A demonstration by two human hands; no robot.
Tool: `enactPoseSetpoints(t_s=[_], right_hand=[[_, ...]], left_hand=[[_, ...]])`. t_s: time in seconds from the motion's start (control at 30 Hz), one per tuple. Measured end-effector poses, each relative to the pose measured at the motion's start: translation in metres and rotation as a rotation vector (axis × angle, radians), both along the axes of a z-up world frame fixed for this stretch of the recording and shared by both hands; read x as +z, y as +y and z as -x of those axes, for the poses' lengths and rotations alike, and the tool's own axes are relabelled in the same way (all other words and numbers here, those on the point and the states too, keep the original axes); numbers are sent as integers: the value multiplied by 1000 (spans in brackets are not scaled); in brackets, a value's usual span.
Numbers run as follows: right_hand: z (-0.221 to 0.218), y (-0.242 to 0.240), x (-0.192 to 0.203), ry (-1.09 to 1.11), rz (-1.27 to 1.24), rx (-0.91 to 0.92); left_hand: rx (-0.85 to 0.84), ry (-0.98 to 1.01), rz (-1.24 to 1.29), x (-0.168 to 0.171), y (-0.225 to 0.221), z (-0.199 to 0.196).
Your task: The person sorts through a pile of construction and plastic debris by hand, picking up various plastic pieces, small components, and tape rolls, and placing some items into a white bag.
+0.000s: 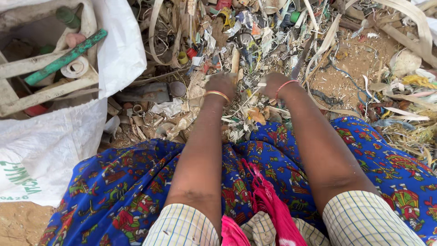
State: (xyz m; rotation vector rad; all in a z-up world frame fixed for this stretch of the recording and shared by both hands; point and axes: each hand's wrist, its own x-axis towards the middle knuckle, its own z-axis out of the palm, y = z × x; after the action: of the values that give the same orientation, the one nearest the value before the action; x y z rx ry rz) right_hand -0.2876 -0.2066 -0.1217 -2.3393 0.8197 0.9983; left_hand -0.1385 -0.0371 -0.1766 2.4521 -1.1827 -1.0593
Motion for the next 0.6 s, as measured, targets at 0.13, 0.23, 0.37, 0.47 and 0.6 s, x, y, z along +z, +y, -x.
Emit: enactPoseSetpoints(t_s=[0.13, 0.23, 0.37, 0.47, 0.6], right_hand=[[9, -17, 3, -148, 209, -101], [28, -36, -13, -457, 348, -84], [59, -55, -61, -4, 243, 10], [71, -49, -89, 146, 273, 249], [72, 5, -86, -2, 155, -124]], left_hand=[[108, -286, 251, 7, -6, 43], [186, -78, 88, 15, -10, 32], [517, 57, 219, 42, -4, -11], [350, -22, 265, 70, 0, -40], [399, 31, 304, 100, 8, -46]])
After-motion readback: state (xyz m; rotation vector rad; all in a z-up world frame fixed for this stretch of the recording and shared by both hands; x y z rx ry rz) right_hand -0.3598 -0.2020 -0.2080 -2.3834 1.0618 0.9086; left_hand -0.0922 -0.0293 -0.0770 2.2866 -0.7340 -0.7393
